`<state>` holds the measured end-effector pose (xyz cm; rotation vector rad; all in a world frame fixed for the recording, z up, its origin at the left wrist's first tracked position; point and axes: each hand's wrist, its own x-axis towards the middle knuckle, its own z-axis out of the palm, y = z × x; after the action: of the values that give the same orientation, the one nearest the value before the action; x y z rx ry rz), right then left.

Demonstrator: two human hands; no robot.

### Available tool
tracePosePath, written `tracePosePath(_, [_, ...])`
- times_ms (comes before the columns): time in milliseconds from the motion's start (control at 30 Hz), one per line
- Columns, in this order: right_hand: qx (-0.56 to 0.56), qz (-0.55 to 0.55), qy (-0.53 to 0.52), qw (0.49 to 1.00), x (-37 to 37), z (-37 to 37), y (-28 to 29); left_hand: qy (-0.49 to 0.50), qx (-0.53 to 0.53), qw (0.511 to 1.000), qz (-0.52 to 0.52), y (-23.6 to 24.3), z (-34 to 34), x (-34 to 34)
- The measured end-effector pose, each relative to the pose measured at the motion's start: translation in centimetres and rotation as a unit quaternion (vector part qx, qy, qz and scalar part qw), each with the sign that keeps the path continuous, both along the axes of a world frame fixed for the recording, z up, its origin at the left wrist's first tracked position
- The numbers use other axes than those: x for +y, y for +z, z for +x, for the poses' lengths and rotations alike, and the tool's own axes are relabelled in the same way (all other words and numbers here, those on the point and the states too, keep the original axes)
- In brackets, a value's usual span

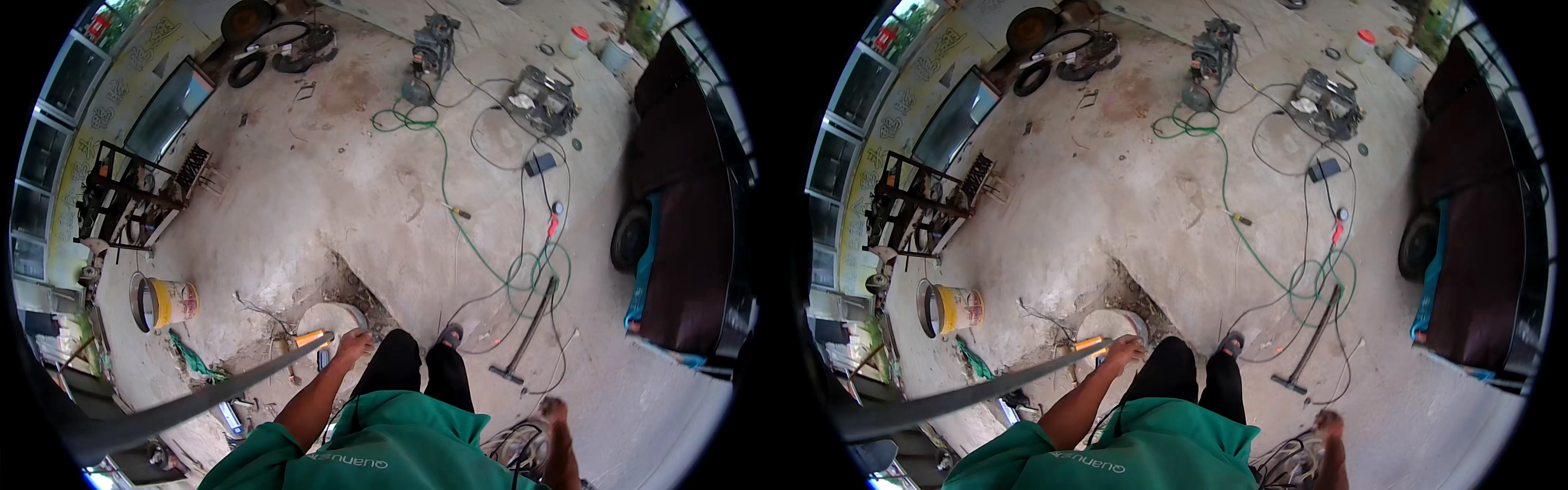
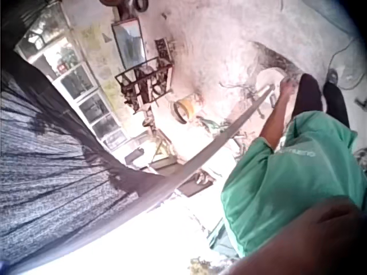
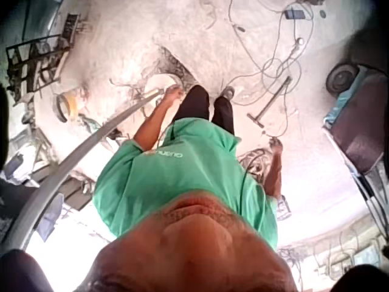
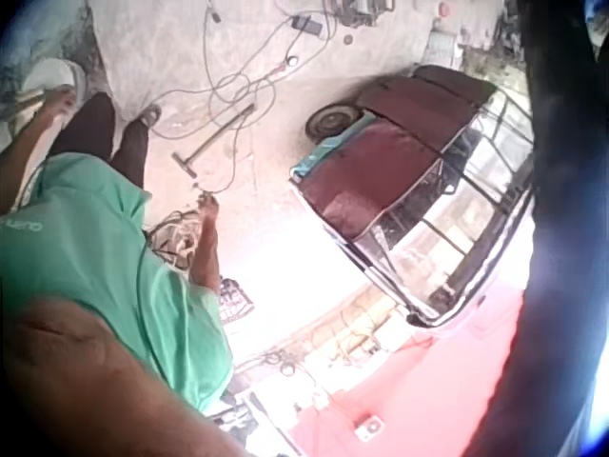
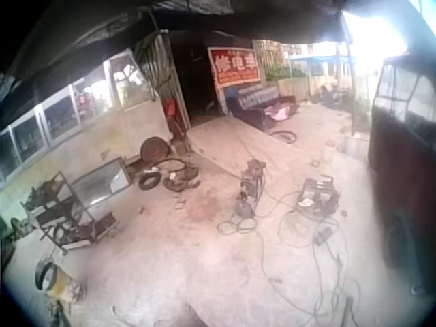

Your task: The person works on the wiring of a teal three-wheeled vehicle, stripping and twisting wires. They then walk through a cluttered workshop, pick up a coiled cable, and return to the vehicle to continue handling the wires.

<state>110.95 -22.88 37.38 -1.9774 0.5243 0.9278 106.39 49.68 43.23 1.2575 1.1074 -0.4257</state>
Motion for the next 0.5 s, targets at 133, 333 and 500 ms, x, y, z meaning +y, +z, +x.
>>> tracePosePath(133, [-0.072, 0.071, -0.145, 0.984, 20.7, 28.8, 9.7, 0.088, 0.015, 0.995, 0.037, 0.9, 6.1, 4.7])
tracePosePath(333, [-0.042, 0.084, -0.007, 0.996, 36.9, 41.6, 16.0, 0.133, 0.042, 0.99, 0.006, 1.5, 12.0, 13.0])
tracePosePath(500, [0.217, 0.236, -0.087, 0.943, 29.8, 36.4, 11.0, 0.123, 0.035, 0.991, -0.031, 6.7, 17.9, 21.9])
